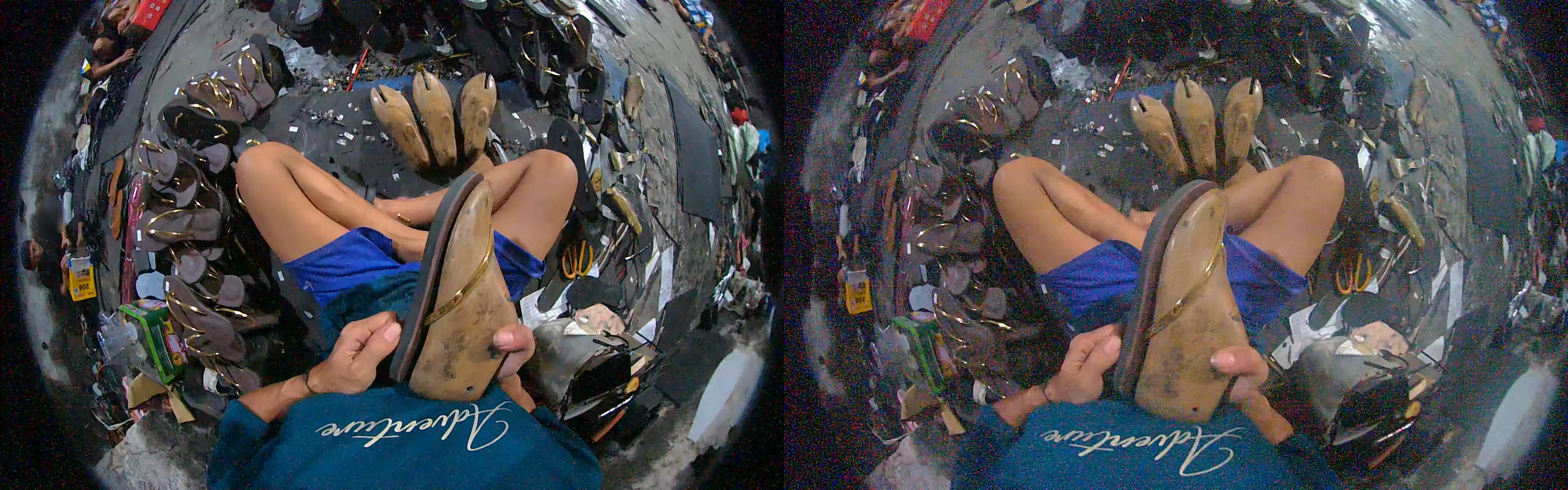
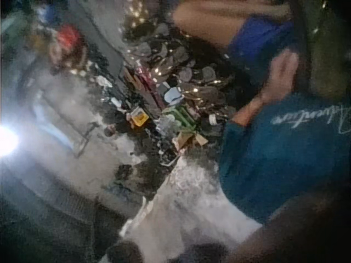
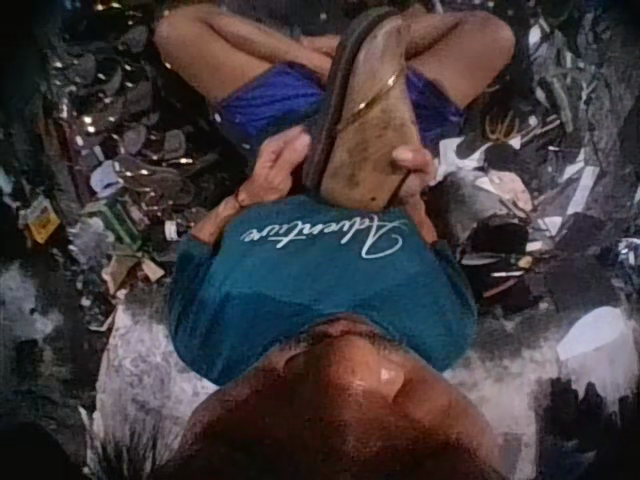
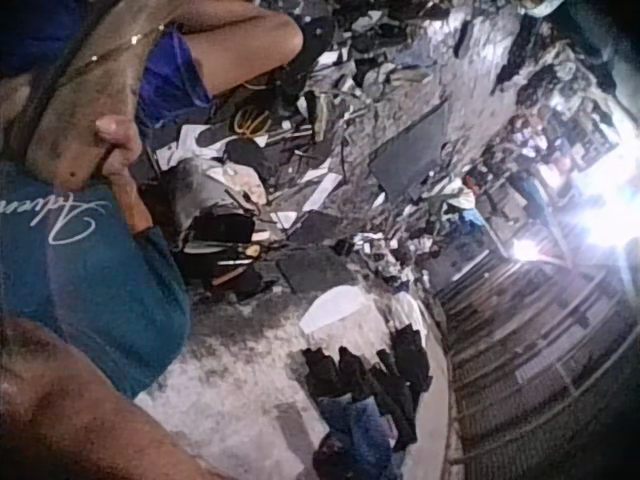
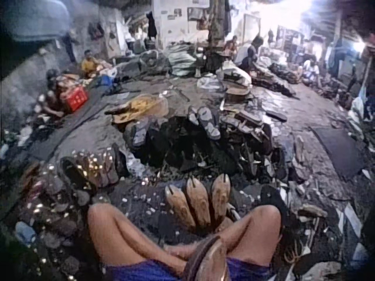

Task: The person sits on the floor and repeatedly assembles sandals by pressing the straps into the soles. They handle multiple sandals one at a time, turning them over to check the fit and alignment of the straps.

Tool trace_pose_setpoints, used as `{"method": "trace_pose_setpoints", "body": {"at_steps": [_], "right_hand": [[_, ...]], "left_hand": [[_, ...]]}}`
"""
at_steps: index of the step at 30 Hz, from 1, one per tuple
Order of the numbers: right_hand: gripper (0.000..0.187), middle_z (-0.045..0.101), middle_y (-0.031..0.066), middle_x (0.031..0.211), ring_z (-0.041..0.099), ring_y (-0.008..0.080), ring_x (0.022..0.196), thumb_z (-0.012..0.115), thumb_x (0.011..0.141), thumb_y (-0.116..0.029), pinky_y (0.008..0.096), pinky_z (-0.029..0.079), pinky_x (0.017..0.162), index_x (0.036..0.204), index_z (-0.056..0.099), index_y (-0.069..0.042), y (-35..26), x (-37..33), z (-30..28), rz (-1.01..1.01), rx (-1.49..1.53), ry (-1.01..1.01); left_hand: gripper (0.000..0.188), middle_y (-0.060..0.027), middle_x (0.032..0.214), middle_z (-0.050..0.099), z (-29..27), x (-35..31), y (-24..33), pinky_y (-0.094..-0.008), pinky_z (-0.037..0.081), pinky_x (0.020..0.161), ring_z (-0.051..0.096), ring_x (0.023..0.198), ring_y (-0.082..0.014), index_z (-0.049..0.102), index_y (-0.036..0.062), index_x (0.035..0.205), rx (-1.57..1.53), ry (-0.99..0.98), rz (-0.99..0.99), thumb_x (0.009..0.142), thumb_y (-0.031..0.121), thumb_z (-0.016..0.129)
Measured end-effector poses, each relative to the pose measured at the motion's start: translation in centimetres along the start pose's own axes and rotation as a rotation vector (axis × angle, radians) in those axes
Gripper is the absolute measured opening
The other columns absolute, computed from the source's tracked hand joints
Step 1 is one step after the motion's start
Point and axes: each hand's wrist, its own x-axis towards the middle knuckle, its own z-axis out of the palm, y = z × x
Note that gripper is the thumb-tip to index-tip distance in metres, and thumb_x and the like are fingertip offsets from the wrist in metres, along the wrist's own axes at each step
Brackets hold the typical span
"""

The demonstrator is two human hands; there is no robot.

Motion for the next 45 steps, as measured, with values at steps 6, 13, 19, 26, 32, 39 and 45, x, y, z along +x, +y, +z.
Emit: {"method": "trace_pose_setpoints", "body": {"at_steps": [6, 13, 19, 26, 32, 39, 45], "right_hand": [[0.103, 0.041, 0.0277, 0.139, 0.048, 0.0400, 0.123, 0.064, 0.059, -0.024, 0.0492, 0.038, 0.106, 0.147, 0.018, 0.001, 0.4, -0.1, 0.7, -0.088, -0.195, 0.030], [0.120, 0.035, 0.0156, 0.146, 0.042, 0.0326, 0.130, 0.083, 0.055, -0.027, 0.0444, 0.032, 0.110, 0.151, 0.013, -0.007, -1.4, 2.4, 1.0, -0.143, -0.583, -0.104], [0.091, 0.050, 0.0135, 0.130, 0.050, 0.0251, 0.118, 0.083, 0.067, -0.017, 0.0378, 0.043, 0.099, 0.141, 0.032, -0.003, -0.9, 10.4, -1.0, -0.111, -1.005, 0.056], [0.049, 0.061, 0.0066, 0.106, 0.059, 0.0195, 0.098, 0.076, 0.071, -0.009, 0.0348, 0.047, 0.089, 0.115, 0.055, -0.002, 4.3, 14.4, -6.7, -0.035, -1.165, 0.041], [0.064, 0.059, 0.0115, 0.117, 0.059, 0.0229, 0.106, 0.079, 0.071, -0.012, 0.0356, 0.048, 0.091, 0.125, 0.048, 0.000, 3.0, 14.8, -7.8, 0.087, -1.334, 0.081], [0.095, 0.044, 0.0182, 0.138, 0.046, 0.0292, 0.127, 0.078, 0.079, -0.024, 0.0392, 0.036, 0.107, 0.146, 0.016, 0.002, -0.5, 11.3, -0.4, -0.362, -1.100, -0.048], [0.074, 0.044, 0.0225, 0.137, 0.043, 0.0308, 0.130, 0.066, 0.088, -0.016, 0.0387, 0.033, 0.109, 0.144, 0.022, 0.003, -0.7, 13.6, 3.2, -0.494, -1.584, -0.157]], "left_hand": [[0.033, 0.0040, 0.077, 0.048, -2.5, 0.1, -1.0, -0.0243, 0.037, 0.066, 0.041, 0.073, -0.0056, 0.056, 0.0059, 0.087, -0.136, -0.180, -0.183, 0.101, 0.035, 0.046], [0.077, -0.0049, 0.129, 0.053, -1.9, 3.9, -2.5, -0.0300, 0.036, 0.102, 0.047, 0.119, -0.0149, 0.042, 0.0041, 0.139, -0.406, -0.200, -0.026, 0.085, 0.054, 0.065], [0.068, -0.0114, 0.133, 0.051, -6.4, 5.2, 0.6, -0.0321, 0.035, 0.106, 0.047, 0.122, -0.0177, 0.037, -0.0025, 0.141, 0.138, 0.082, 0.157, 0.087, 0.020, 0.070], [0.051, -0.0101, 0.119, 0.057, -7.3, 5.5, -7.1, -0.0302, 0.040, 0.101, 0.052, 0.114, -0.0158, 0.048, -0.0004, 0.131, 0.334, 0.390, 0.113, 0.083, 0.006, 0.061], [0.050, -0.0084, 0.125, 0.056, -8.1, 5.3, -8.0, -0.0300, 0.039, 0.102, 0.051, 0.116, -0.0153, 0.047, -0.0027, 0.135, -0.263, 0.265, -0.015, 0.088, 0.006, 0.060], [0.075, -0.0086, 0.142, 0.043, -8.0, 4.8, -0.7, -0.0348, 0.032, 0.110, 0.041, 0.132, -0.0215, 0.030, 0.0015, 0.146, -0.059, 0.021, 0.311, 0.089, 0.034, 0.066], [0.067, -0.0110, 0.135, 0.052, -8.8, 13.9, 3.3, -0.0400, 0.039, 0.105, 0.050, 0.123, -0.0257, 0.043, 0.0020, 0.138, -0.791, 0.050, 0.566, 0.097, 0.055, 0.039]]}}
